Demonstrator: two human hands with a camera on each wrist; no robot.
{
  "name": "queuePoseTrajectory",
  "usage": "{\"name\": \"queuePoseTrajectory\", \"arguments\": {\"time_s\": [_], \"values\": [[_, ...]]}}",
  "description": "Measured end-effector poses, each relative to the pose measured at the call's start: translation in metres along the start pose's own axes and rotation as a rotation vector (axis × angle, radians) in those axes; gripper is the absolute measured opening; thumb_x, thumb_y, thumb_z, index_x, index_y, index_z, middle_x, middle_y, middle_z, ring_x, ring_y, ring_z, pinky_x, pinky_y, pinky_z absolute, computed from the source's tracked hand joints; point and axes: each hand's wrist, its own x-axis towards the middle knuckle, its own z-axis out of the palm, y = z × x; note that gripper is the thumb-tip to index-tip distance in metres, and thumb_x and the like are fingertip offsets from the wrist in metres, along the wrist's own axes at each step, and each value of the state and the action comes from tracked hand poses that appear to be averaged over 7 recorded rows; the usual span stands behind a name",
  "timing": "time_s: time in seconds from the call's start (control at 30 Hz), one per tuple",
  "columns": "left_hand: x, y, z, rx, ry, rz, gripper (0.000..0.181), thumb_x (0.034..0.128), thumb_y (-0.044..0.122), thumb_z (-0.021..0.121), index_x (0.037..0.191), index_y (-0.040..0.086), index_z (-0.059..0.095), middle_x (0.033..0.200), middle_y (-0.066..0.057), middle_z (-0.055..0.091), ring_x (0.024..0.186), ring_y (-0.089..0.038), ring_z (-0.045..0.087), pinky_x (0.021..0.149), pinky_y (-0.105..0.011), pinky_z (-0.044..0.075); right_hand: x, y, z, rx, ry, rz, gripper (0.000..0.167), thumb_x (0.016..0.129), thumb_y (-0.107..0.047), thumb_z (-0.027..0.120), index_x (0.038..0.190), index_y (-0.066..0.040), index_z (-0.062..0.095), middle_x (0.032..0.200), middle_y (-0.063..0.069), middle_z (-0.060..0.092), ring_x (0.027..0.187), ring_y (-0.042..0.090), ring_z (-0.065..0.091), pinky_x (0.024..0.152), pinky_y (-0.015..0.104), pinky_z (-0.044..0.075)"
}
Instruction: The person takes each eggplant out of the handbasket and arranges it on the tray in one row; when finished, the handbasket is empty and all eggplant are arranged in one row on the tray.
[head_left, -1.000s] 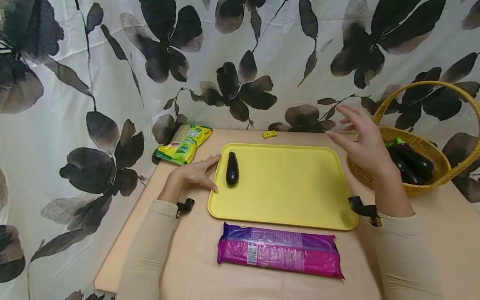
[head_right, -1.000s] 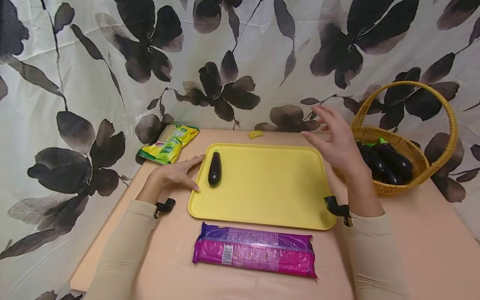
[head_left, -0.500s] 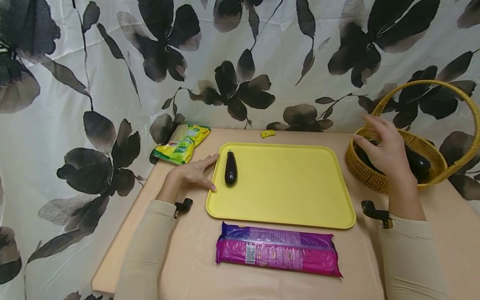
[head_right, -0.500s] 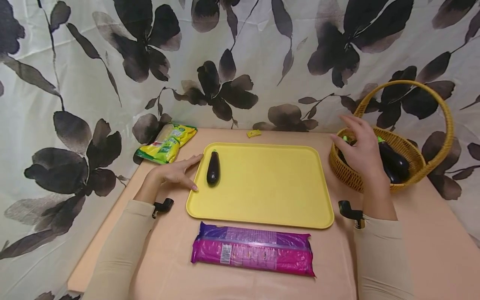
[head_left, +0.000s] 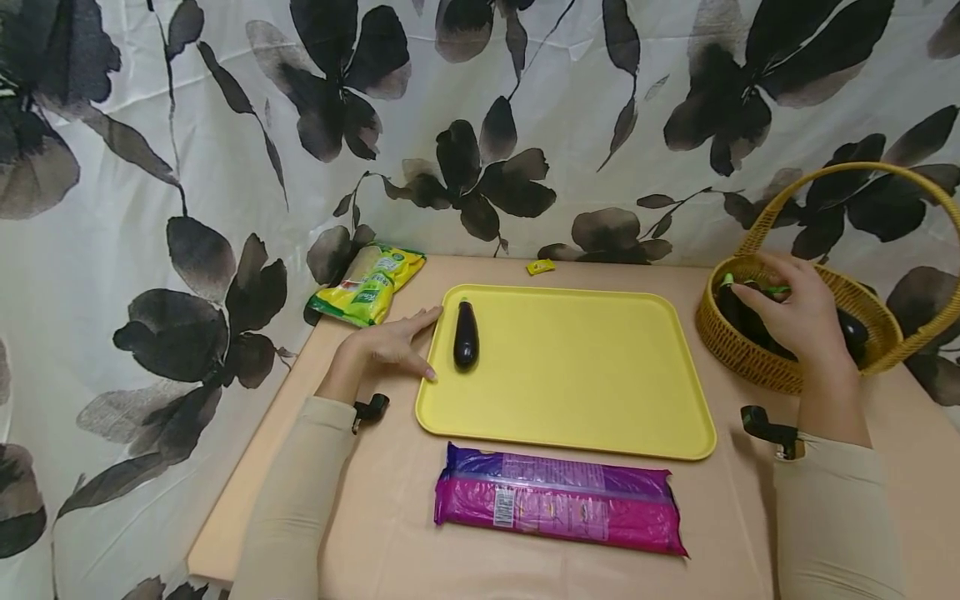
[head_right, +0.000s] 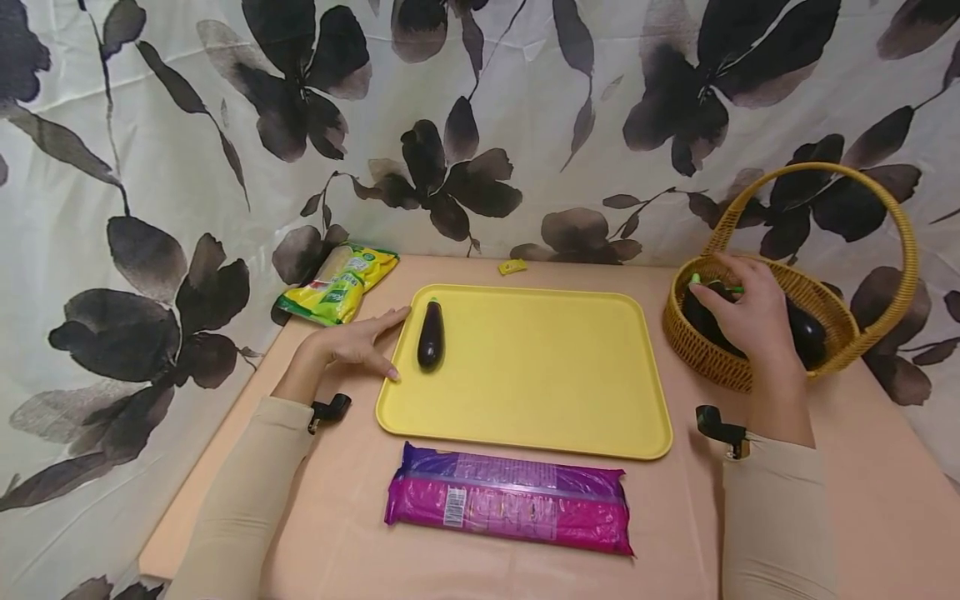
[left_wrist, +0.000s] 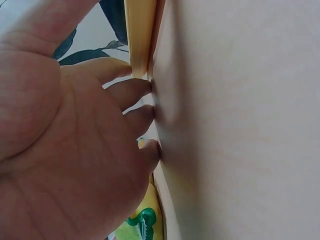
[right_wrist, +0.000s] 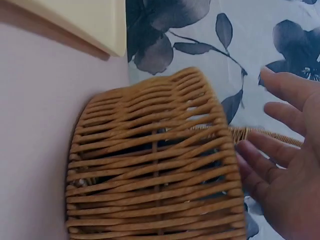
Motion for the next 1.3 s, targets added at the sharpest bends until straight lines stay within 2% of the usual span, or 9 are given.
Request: {"name": "queuePoseTrajectory", "arguments": {"time_s": [0.17, 0.43, 0.57, 0.73, 1.03, 1.3], "values": [[0.001, -0.001, 0.000, -0.002, 0.001, -0.003, 0.140, 0.0662, 0.052, 0.096, 0.169, 0.029, 0.004, 0.177, 0.000, -0.003, 0.163, -0.027, -0.008, 0.132, -0.055, 0.000, 0.000, 0.012, 0.002, -0.044, -0.053, 0.059, 0.076, 0.104, -0.051, 0.056, 0.165, -0.012, 0.030, 0.163, 0.034, 0.028, 0.141, 0.059, 0.031, 0.109, 0.079, 0.031], [0.000, -0.002, 0.000, 0.005, -0.002, 0.006, 0.141, 0.0659, 0.053, 0.096, 0.169, 0.029, 0.004, 0.177, -0.001, -0.003, 0.163, -0.027, -0.008, 0.132, -0.055, -0.001, -0.003, 0.026, 0.005, -0.118, -0.113, 0.103, 0.081, 0.104, -0.056, 0.053, 0.161, -0.002, 0.033, 0.158, 0.039, 0.032, 0.145, 0.063, 0.025, 0.111, 0.082, 0.023], [0.000, -0.004, 0.001, 0.005, -0.005, 0.000, 0.141, 0.0651, 0.054, 0.096, 0.169, 0.031, 0.004, 0.177, -0.001, -0.004, 0.163, -0.028, -0.008, 0.132, -0.055, -0.001, -0.006, 0.028, 0.005, -0.163, -0.167, 0.121, 0.084, 0.103, -0.057, 0.053, 0.160, 0.000, 0.032, 0.154, 0.041, 0.036, 0.140, 0.066, 0.029, 0.106, 0.084, 0.026], [-0.001, -0.005, 0.000, 0.010, -0.011, 0.005, 0.141, 0.0653, 0.055, 0.096, 0.169, 0.030, 0.003, 0.177, -0.001, -0.003, 0.163, -0.029, -0.009, 0.131, -0.056, -0.001, -0.010, 0.027, 0.003, -0.186, -0.209, 0.142, 0.086, 0.103, -0.060, 0.052, 0.162, -0.002, 0.028, 0.155, 0.043, 0.032, 0.139, 0.068, 0.028, 0.105, 0.085, 0.026], [-0.001, -0.005, -0.001, 0.018, -0.009, 0.003, 0.142, 0.0651, 0.056, 0.095, 0.169, 0.029, 0.003, 0.177, -0.002, -0.004, 0.163, -0.029, -0.008, 0.131, -0.056, 0.000, -0.011, 0.022, -0.001, -0.196, -0.255, 0.159, 0.082, 0.105, -0.057, 0.049, 0.163, -0.003, 0.025, 0.155, 0.045, 0.029, 0.140, 0.070, 0.025, 0.105, 0.085, 0.025], [-0.001, -0.007, 0.000, 0.008, -0.009, 0.009, 0.142, 0.0648, 0.055, 0.096, 0.169, 0.030, 0.004, 0.177, 0.000, -0.004, 0.163, -0.026, -0.008, 0.132, -0.054, 0.000, -0.013, 0.020, 0.000, -0.160, -0.230, 0.175, 0.078, 0.106, -0.053, 0.050, 0.162, -0.003, 0.029, 0.155, 0.044, 0.031, 0.139, 0.069, 0.027, 0.105, 0.085, 0.025]]}}
